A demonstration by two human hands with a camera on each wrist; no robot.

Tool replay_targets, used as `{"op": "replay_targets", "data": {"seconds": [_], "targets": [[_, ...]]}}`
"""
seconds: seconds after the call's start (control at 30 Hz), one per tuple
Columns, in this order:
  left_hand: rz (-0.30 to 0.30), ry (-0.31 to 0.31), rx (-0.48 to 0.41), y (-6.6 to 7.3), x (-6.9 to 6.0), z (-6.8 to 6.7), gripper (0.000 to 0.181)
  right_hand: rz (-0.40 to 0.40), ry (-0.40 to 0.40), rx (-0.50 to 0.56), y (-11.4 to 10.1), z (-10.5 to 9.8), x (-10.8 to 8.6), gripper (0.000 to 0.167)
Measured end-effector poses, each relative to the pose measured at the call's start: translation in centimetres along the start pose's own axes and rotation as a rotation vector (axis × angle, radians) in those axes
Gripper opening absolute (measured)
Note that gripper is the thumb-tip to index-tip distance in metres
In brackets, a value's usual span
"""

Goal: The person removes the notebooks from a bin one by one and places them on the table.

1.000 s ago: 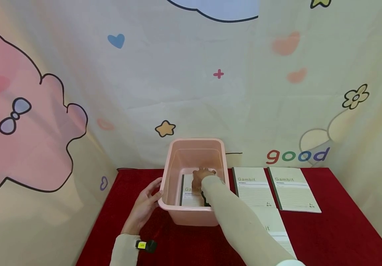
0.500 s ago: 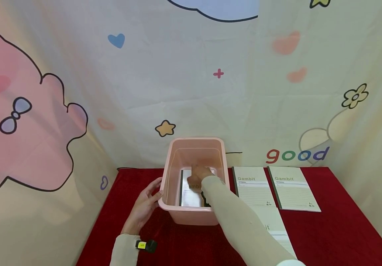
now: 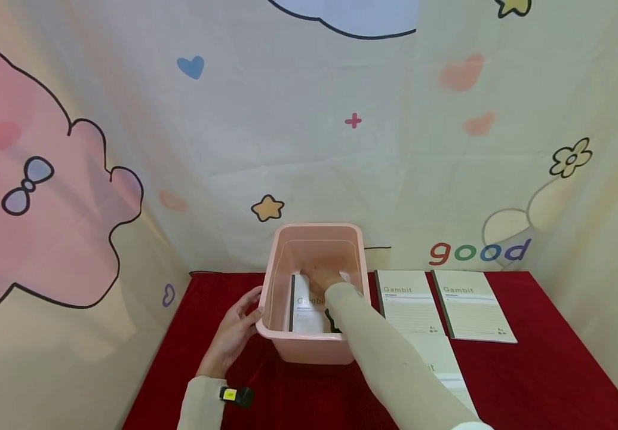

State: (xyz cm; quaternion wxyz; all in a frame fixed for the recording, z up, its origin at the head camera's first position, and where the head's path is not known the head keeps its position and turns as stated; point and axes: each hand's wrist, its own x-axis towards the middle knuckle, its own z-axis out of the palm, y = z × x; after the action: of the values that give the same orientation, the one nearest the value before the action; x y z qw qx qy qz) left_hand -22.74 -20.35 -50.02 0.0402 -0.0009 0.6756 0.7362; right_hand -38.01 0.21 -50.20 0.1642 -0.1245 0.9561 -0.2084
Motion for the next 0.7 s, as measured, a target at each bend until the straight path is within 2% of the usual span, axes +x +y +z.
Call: {"op": "replay_targets", "data": {"seconds": [0.03, 0.1, 0.13, 0.23, 0.27, 0.3, 0.37, 0.4, 0.43, 0.5, 0.6, 0.63, 0.67, 0.7], "targets": [[-0.003, 0.002, -0.001, 0.0, 0.0, 0.1, 0.055, -0.006, 0.005, -0.003, 0.0, -0.1, 0.0, 0.037], [-0.011, 0.006, 0.001, -0.1, 0.0, 0.1, 0.054, -0.064, 0.007, -0.075, -0.2, -0.4, 0.2, 0.040], [-0.016, 0.009, 0.001, -0.1, 0.0, 0.2, 0.054, -0.067, 0.007, -0.059, -0.3, -0.5, 0.2, 0.037], [-0.023, 0.014, -0.003, -0.3, 0.0, 0.3, 0.053, -0.069, 0.005, 0.057, -0.6, -1.0, 0.2, 0.036], [-0.023, 0.015, -0.004, -0.3, -0.1, 0.4, 0.053, -0.101, 0.013, 0.038, -0.7, -1.2, 0.1, 0.040], [-0.023, 0.016, -0.009, -0.3, 0.0, 0.4, 0.053, -0.094, 0.015, 0.092, -0.7, -1.3, 0.0, 0.044], [-0.019, 0.012, -0.009, -0.4, 0.0, 0.5, 0.053, -0.111, 0.036, 0.103, -0.7, -1.8, -0.3, 0.047], [-0.018, 0.012, -0.009, -0.4, 0.1, 0.6, 0.053, -0.109, 0.032, 0.143, -0.7, -1.9, -0.5, 0.047], [-0.020, 0.015, -0.014, -0.4, 0.1, 0.6, 0.053, -0.100, 0.035, 0.240, -0.6, -2.0, -0.6, 0.044], [-0.022, 0.020, -0.012, -0.3, 0.1, 0.6, 0.052, -0.110, 0.043, 0.351, -0.5, -2.3, -0.9, 0.047], [-0.022, 0.026, -0.011, -0.1, 0.1, 0.5, 0.052, -0.178, 0.062, 0.408, -0.6, -3.1, -1.5, 0.052], [-0.020, 0.028, -0.008, 0.0, 0.1, 0.5, 0.052, -0.208, 0.077, 0.378, -0.7, -3.5, -1.8, 0.051], [-0.018, 0.028, -0.002, 0.1, 0.1, 0.4, 0.053, -0.241, 0.098, 0.298, -0.9, -4.1, -2.1, 0.057], [-0.016, 0.026, -0.003, 0.3, 0.2, 0.4, 0.053, -0.270, 0.121, 0.226, -1.2, -4.7, -2.3, 0.054]]}}
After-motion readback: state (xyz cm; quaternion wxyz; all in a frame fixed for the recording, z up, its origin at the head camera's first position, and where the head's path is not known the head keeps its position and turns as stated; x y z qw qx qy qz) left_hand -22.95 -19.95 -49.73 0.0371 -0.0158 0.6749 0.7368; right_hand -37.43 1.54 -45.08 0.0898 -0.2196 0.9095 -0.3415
